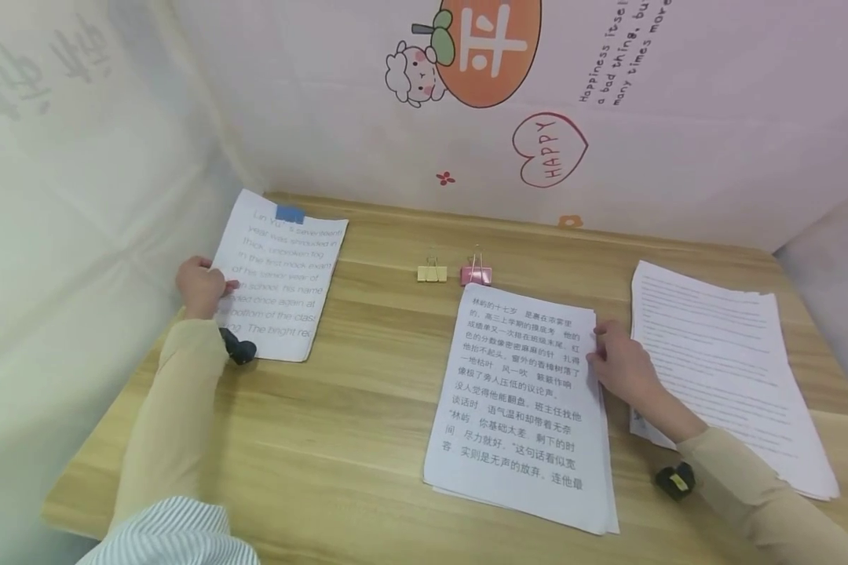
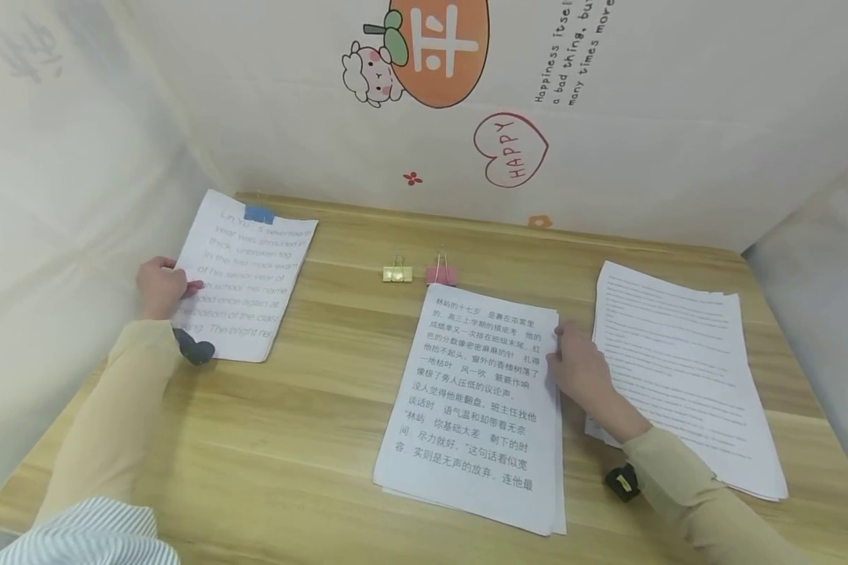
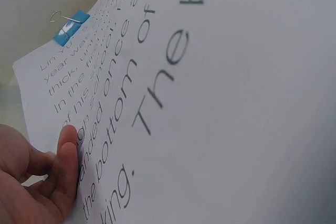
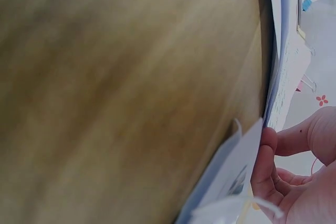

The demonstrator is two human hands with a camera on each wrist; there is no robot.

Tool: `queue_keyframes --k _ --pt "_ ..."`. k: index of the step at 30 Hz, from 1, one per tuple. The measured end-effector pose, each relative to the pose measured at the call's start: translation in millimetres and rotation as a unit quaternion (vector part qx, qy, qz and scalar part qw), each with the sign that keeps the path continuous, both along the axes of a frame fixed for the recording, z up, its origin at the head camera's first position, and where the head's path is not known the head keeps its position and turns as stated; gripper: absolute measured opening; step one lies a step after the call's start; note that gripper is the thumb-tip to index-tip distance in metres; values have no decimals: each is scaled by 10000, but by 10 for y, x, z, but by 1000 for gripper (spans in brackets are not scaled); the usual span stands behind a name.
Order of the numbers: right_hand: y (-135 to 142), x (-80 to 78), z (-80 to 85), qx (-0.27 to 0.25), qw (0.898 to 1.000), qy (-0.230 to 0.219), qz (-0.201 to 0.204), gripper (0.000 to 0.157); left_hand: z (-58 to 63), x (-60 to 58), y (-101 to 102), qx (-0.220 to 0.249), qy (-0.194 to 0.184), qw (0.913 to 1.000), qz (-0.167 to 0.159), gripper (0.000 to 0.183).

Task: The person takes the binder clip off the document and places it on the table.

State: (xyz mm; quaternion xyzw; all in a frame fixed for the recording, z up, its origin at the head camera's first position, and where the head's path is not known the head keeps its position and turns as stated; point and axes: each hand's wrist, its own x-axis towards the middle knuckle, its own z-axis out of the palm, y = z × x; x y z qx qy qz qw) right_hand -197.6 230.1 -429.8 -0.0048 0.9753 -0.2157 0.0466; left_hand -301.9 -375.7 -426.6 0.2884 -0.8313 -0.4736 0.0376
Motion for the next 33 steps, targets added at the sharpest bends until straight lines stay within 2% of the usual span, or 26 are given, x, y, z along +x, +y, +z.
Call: queue_keyframes --k 8,17,21,25,28,33 --pt "-4 17 18 0 9999 -134 28 47 -34 205 27 795 87 9968 89 45" --pt "-63 -6 69 -59 9995 -80 309 49 -5 579 170 816 -49 9967 35 43" --pt "-202 -28 142 -179 9983 -165 528 49 -32 719 257 913 -76 9957 107 40" --pt "-402 -53 207 -381 9953 -596 656 49 -30 821 372 1005 -125 9948 112 41" --pt "-563 -73 214 -513 9927 -781 765 49 -20 884 469 1041 -168 9944 15 41" --pt "-819 -86 190 -815 9885 -791 995 48 -12 972 632 1184 -135 9926 -214 42"
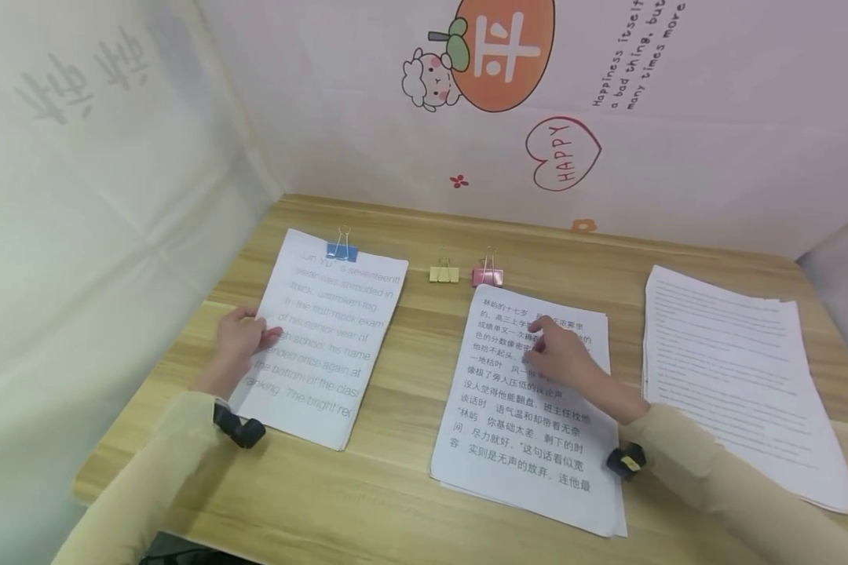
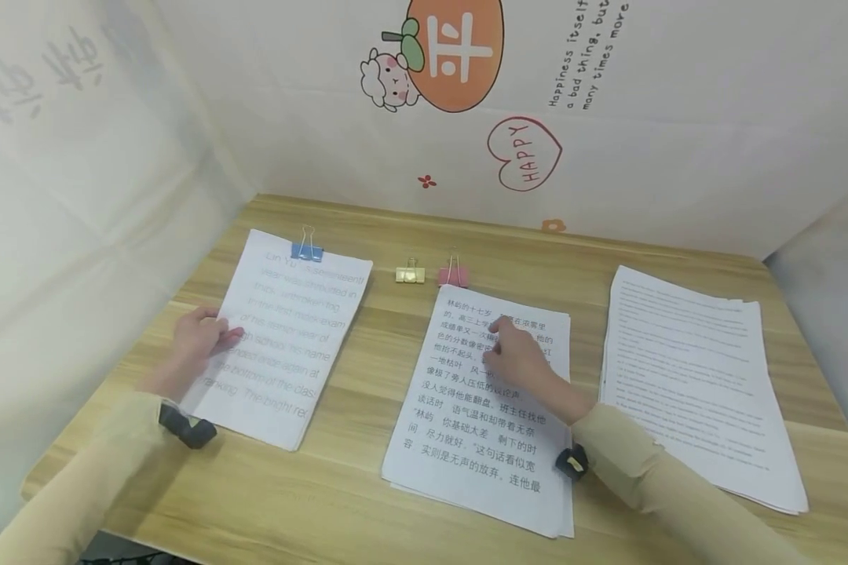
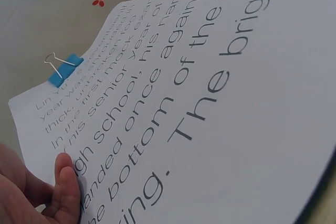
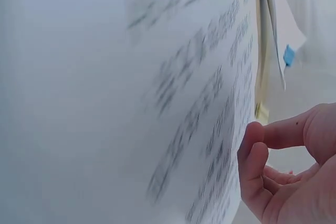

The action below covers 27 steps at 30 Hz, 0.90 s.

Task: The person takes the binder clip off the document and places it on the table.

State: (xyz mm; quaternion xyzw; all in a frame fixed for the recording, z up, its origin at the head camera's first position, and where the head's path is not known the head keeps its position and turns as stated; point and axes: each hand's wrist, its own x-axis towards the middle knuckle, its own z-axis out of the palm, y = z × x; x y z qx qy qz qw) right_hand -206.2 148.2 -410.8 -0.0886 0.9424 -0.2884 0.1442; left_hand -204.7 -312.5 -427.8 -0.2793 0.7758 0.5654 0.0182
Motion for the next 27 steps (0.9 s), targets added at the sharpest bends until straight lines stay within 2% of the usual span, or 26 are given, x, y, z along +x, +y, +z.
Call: queue_keyframes --k 7,12,19,23,27 --pt "-316 -13 -56 -345 9988 -281 187 46 17 110 184 311 21 9994 -154 39" --pt "-547 -69 -49 -1033 9920 -648 336 42 25 161 288 678 -2 9975 -216 40" --pt "-874 -182 -32 -2393 9577 -1592 149 42 12 207 395 945 36 9952 -267 37" --pt "-993 -223 -33 -2919 9364 -1945 -81 46 4 221 423 1018 47 9945 -238 36" --pt "-1058 -259 -35 -3326 9163 -2185 -458 42 -2 242 466 1050 -11 9940 -306 37"
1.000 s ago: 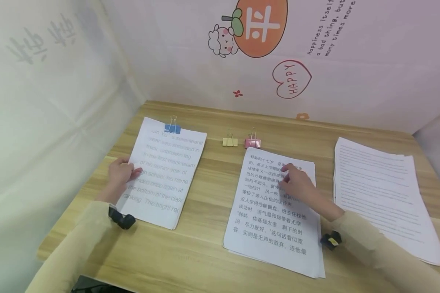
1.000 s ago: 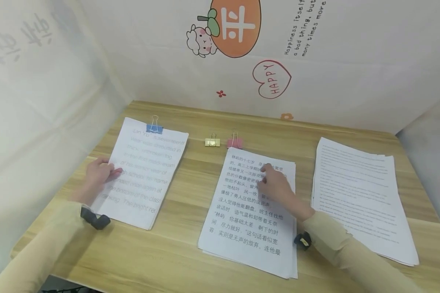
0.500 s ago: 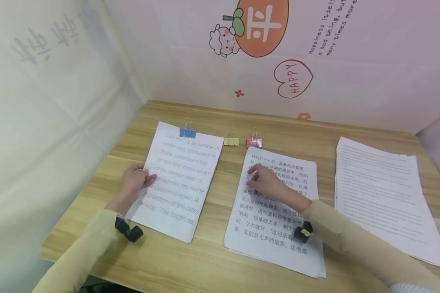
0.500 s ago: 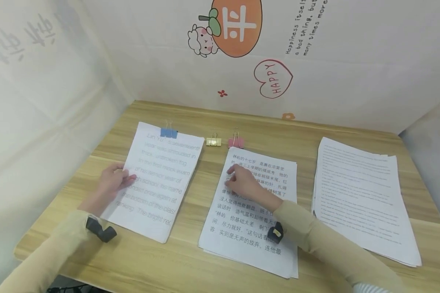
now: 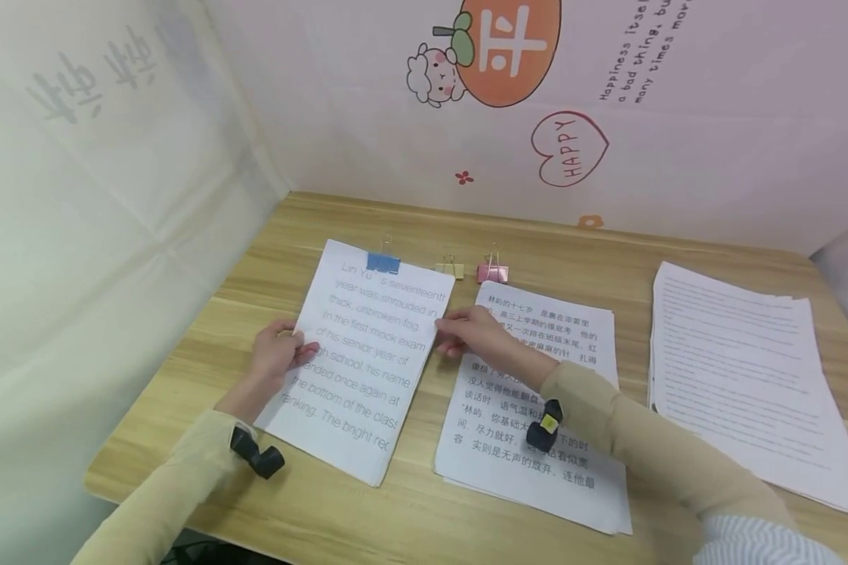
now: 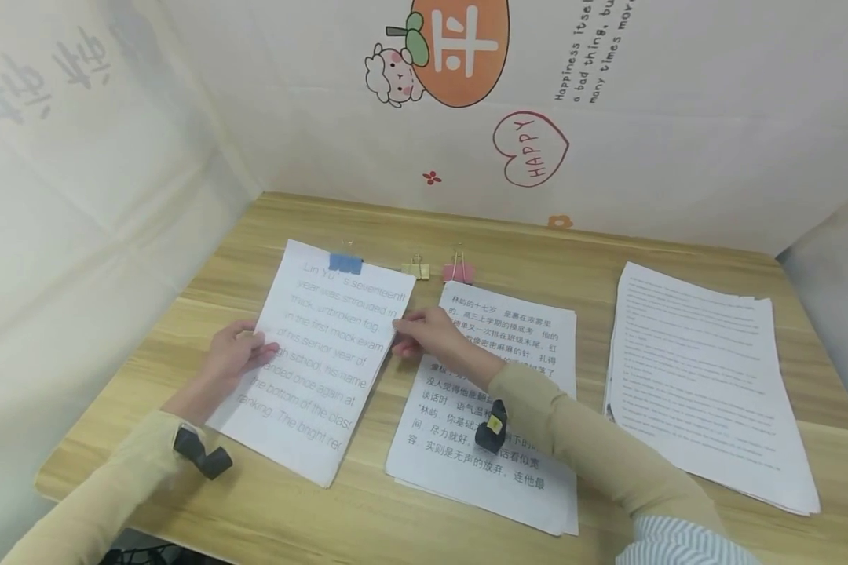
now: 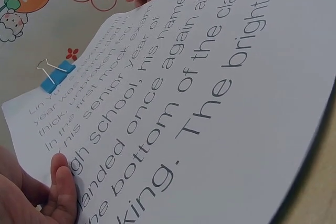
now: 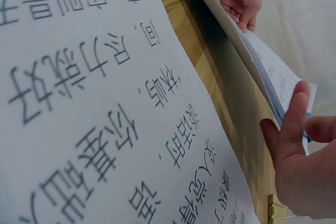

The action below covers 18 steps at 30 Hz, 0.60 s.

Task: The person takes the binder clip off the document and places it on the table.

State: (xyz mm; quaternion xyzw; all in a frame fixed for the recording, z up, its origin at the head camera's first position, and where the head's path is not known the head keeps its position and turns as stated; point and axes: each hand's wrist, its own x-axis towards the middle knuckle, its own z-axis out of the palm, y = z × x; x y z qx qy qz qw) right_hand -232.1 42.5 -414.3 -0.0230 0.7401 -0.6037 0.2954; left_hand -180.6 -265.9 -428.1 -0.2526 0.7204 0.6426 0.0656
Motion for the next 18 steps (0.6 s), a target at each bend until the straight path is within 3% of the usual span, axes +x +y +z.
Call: queue_keyframes --k 5,12,15,18 --pt "-36 -31 -11 -180 9990 -170 -379 34 -2 40 71 6 -21 9998 -205 34" --pt "-52 -37 5 -294 9976 -135 -608 35 23 44 66 98 58 9989 -460 36" --pt "-55 -34 4 -297 9974 -106 -644 35 49 -23 47 -28 58 9975 -706 45" --pt "-59 -36 -6 -292 9975 -72 -638 35 102 -170 48 -183 72 9952 -956 51"
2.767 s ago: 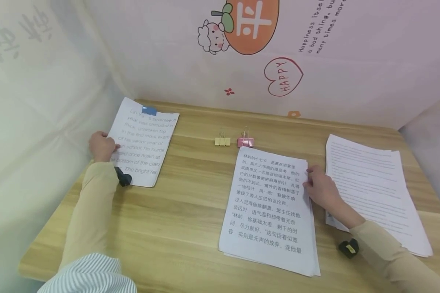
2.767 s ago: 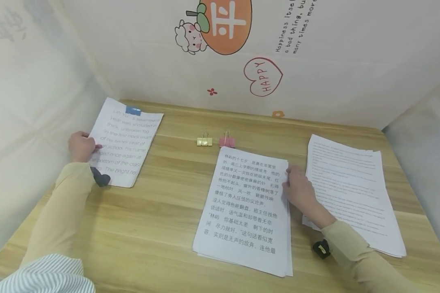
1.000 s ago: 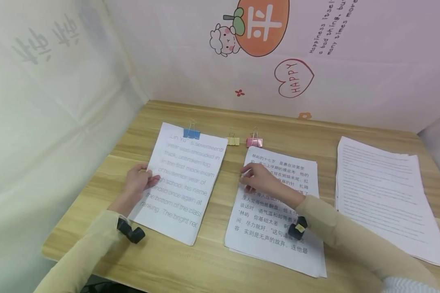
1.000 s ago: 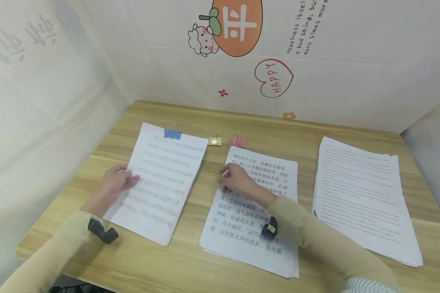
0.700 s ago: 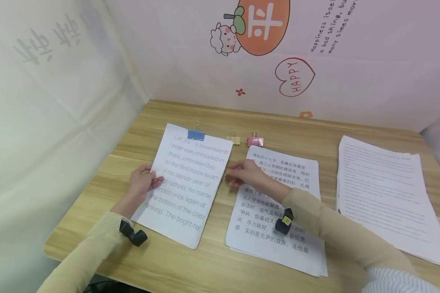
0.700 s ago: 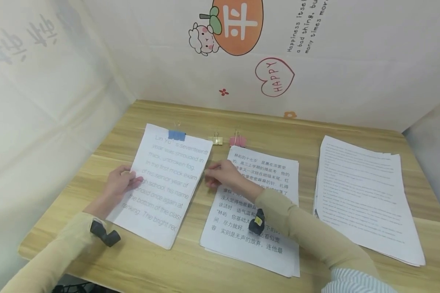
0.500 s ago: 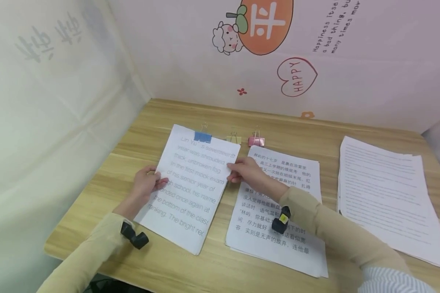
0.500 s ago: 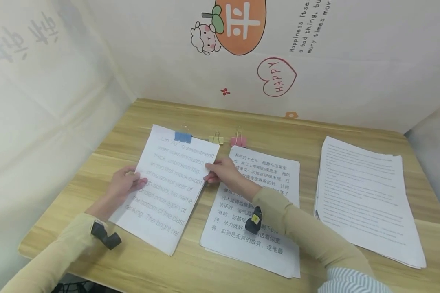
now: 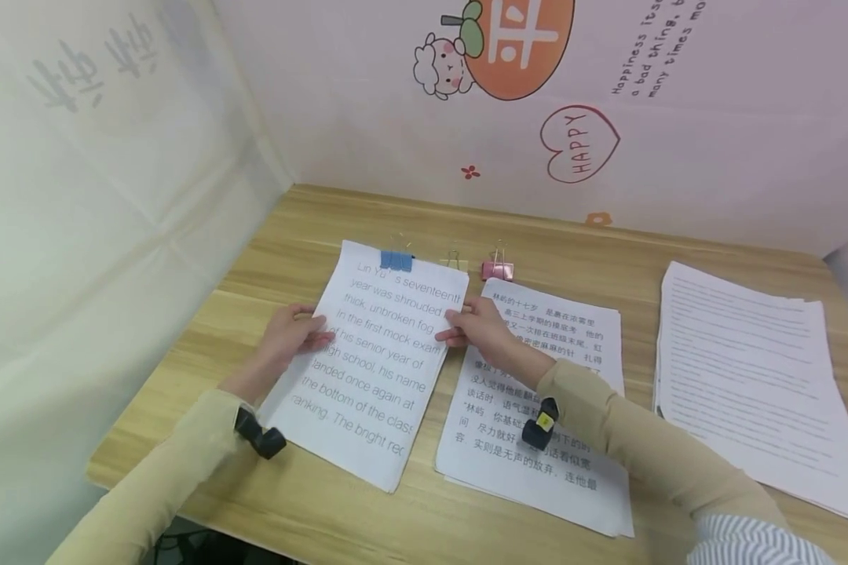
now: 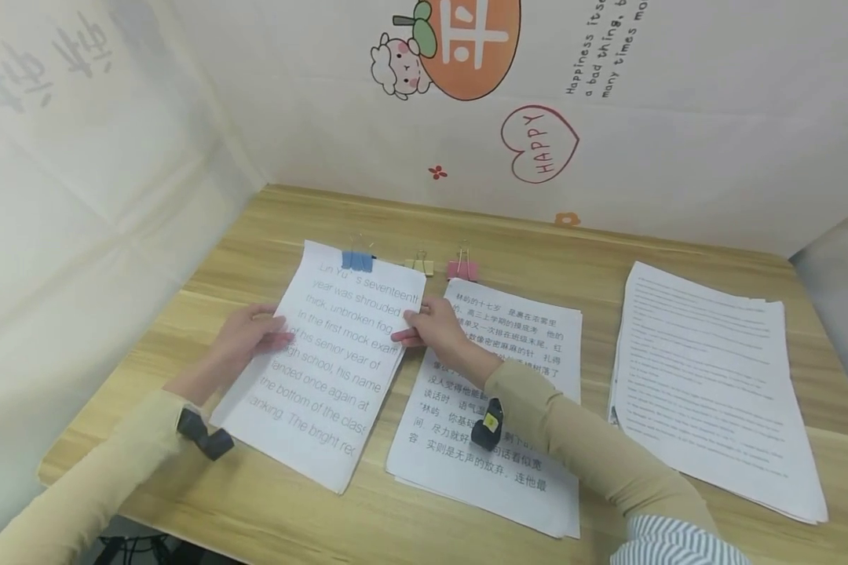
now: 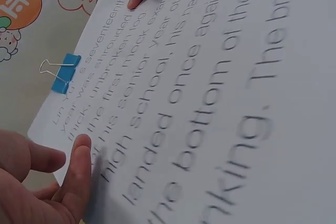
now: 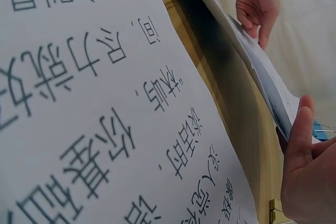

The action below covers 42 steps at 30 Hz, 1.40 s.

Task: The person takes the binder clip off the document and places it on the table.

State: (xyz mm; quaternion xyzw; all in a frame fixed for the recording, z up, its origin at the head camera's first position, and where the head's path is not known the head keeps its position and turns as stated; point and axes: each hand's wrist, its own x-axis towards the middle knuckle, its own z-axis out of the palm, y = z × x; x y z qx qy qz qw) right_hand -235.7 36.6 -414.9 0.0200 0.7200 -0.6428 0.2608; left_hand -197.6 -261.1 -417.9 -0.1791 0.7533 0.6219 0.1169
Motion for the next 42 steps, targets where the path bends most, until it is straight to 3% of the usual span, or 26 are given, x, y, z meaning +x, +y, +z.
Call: queue_keyframes --k 9,13,18,20,23,30,37,42 --pt "-13 30 9 158 9998 37 92 26 340 -675 106 23 240 9972 -713 52" --pt "-18 54 3 226 9997 57 125 24 474 -863 166 -453 116 9934 -1045 53" --pt "4 79 -30 152 9995 175 222 27 570 -1036 283 -1111 17 9742 -1963 53" --pt "9 88 -37 131 9991 251 301 28 597 -1093 327 -1135 -35 9654 -2348 55" --pt "3 95 -35 136 9986 309 401 30 628 -1156 381 -938 -202 9587 -2679 56" --pt "-13 80 -1 348 9978 394 399 25 644 -1206 436 -396 -462 9645 -2568 46" --pt "-1 55 17 545 9967 445 406 25 649 -1218 500 -405 -204 9636 -2635 47" --pt "-11 41 -27 696 9958 398 453 28 672 -1241 532 -305 -175 9717 -2335 47"
